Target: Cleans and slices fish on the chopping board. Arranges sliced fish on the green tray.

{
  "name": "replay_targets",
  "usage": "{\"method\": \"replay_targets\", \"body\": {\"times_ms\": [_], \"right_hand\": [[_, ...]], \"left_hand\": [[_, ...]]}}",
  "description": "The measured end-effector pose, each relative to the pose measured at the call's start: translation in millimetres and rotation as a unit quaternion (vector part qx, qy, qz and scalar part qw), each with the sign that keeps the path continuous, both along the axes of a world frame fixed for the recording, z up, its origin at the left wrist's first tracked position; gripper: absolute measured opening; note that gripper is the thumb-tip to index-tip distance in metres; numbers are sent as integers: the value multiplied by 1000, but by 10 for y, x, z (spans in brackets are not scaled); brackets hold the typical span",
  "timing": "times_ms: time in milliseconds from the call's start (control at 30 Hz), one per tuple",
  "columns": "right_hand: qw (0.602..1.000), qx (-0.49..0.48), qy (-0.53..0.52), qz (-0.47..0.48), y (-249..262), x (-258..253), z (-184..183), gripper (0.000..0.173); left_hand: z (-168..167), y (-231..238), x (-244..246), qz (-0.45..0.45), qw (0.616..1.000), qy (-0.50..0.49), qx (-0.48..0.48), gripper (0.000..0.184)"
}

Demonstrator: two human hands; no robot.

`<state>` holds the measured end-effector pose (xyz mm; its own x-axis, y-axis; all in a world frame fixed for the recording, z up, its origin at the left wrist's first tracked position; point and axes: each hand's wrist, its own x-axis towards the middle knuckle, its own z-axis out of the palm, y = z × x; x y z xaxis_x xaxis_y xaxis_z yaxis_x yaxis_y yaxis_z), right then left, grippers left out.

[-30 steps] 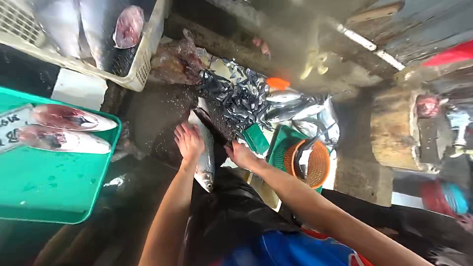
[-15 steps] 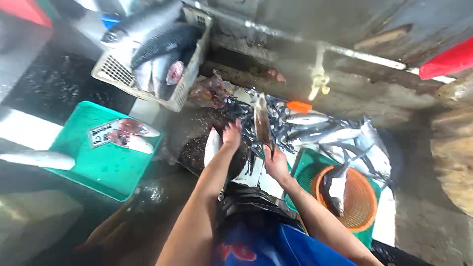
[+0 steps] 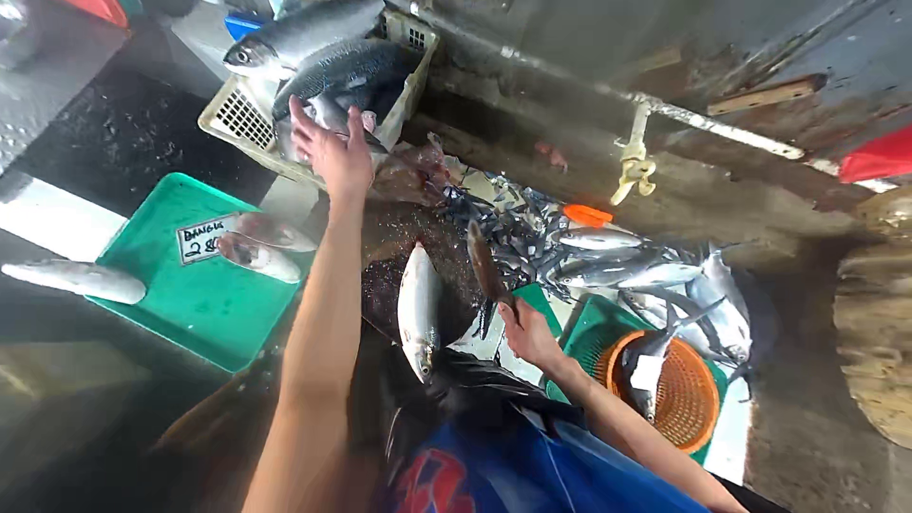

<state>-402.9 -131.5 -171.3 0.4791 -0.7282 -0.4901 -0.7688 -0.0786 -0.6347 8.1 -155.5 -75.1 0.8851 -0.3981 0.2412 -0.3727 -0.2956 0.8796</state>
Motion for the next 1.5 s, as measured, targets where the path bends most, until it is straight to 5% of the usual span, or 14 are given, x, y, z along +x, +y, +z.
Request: {"method": "replay_targets", "body": {"times_ms": [67,133,233,300,633,833,967,1067,1200,1333,1500], "right_hand": [[996,-26,58,66,3,217,276,51],[982,-30,138,122,53,392,513,55],[958,-13,226,174,120,607,699,59],[945,-6,262,198,157,713,742,57],[889,27,398,227,224,1148,799,51],[936,-25,322,141,172,1470,-363,55],[946,-41,275,167,104,1482,-150,46],[921,25,334,199,99,1333,247,45],[941,-5,301,155,175,1224,-405,56],[936,35,300,181,144,1067,-56,57],[961,-14,243,129,305,803,-548,61]], "left_hand": [[-372,328,-260,-38,998,-54,18,75],[-939,735,-811,-110,980,42,159,64],[-1774,1091,-1452,-178,913,160,331,61],[-1933,1136,-1649,-178,897,143,379,62],[-2048,1169,-1756,-166,908,73,378,64],[-2027,1081,-1730,-166,899,88,396,60],[-2069,1161,-1754,-159,905,75,387,60],[-2054,1102,-1731,-152,903,78,395,59],[-2026,1047,-1748,-156,897,78,407,58],[-2014,1065,-1740,-138,899,73,410,57],[-1955,980,-1708,-124,897,60,420,59]]}}
